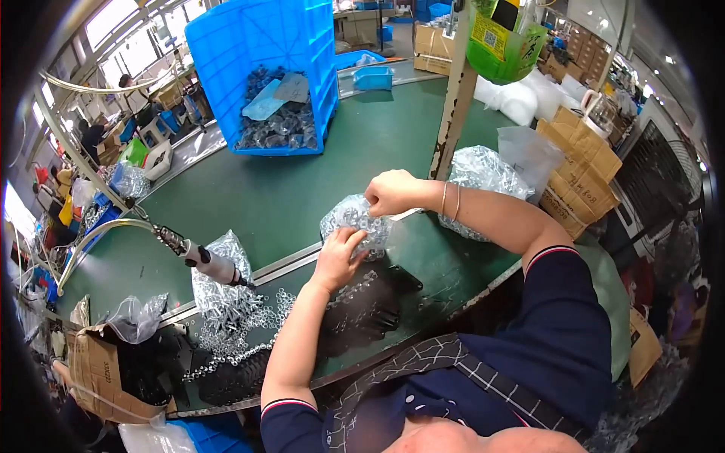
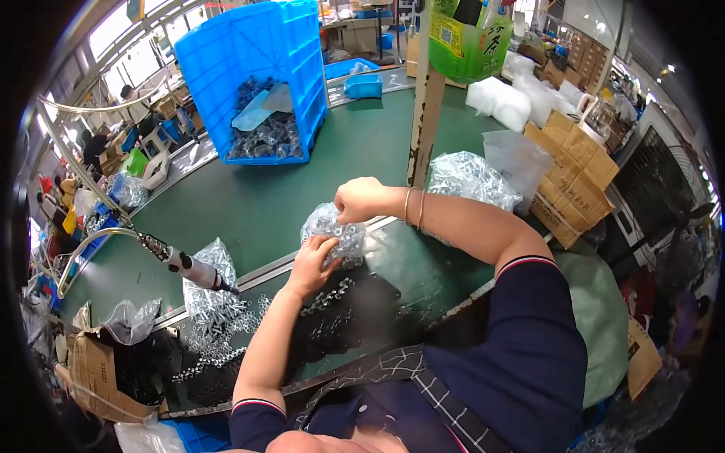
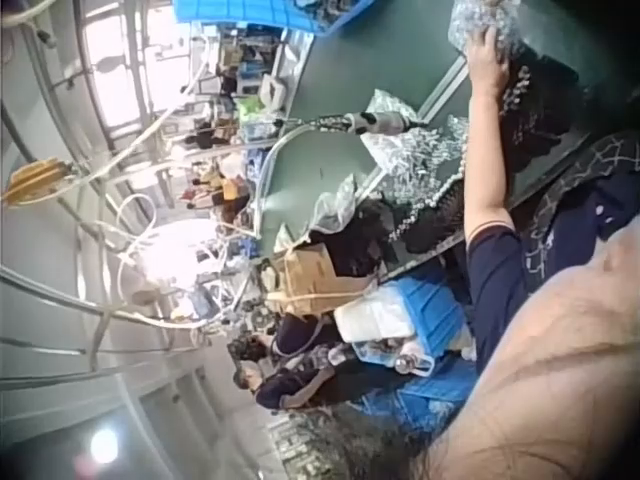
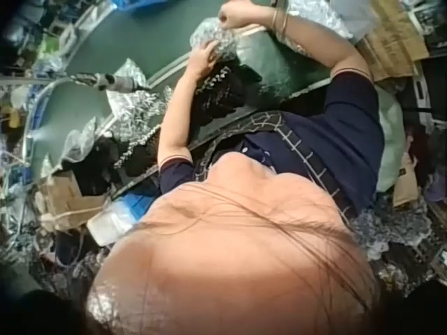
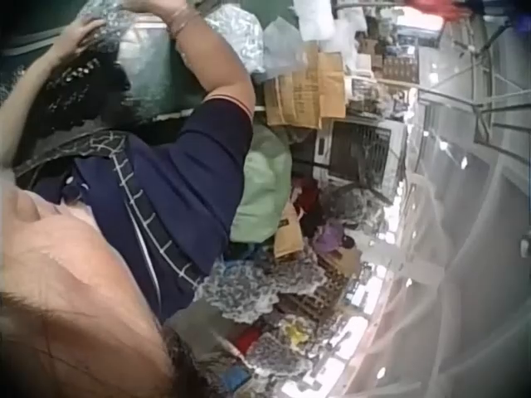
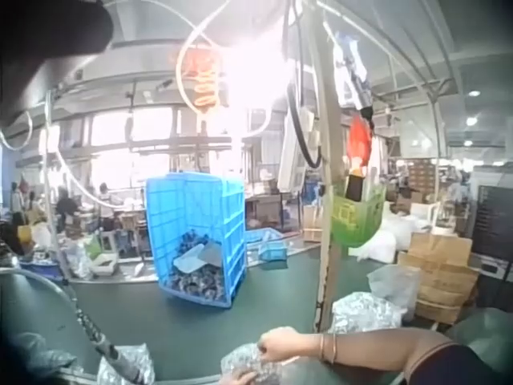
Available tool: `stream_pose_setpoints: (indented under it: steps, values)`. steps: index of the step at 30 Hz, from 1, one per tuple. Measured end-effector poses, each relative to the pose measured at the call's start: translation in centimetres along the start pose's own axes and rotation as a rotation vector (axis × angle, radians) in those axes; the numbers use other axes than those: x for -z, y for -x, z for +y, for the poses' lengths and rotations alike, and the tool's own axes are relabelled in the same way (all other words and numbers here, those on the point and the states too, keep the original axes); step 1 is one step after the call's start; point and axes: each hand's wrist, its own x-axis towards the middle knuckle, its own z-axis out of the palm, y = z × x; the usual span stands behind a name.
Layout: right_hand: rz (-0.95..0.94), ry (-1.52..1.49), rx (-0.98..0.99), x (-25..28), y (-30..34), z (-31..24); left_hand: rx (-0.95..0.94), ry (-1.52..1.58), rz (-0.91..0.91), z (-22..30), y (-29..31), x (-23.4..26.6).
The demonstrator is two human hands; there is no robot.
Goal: The recorder is assembling small electronic parts, likely LED strips, by unwrapping them and using a pneumatic screwdriver at an assembly station.
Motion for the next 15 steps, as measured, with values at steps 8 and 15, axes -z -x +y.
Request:
stream_pose_setpoints:
  steps: [8,15]
  values:
    - [-0.011,0.297,-0.008,-1.2,0.0,-1.3,-0.003,-0.053,0.041,0.1,-0.3,-1.2]
    - [-0.026,0.342,0.14,-2.3,-1.3,-2.6,-0.011,-0.094,0.035,-2.5,0.2,-2.8]
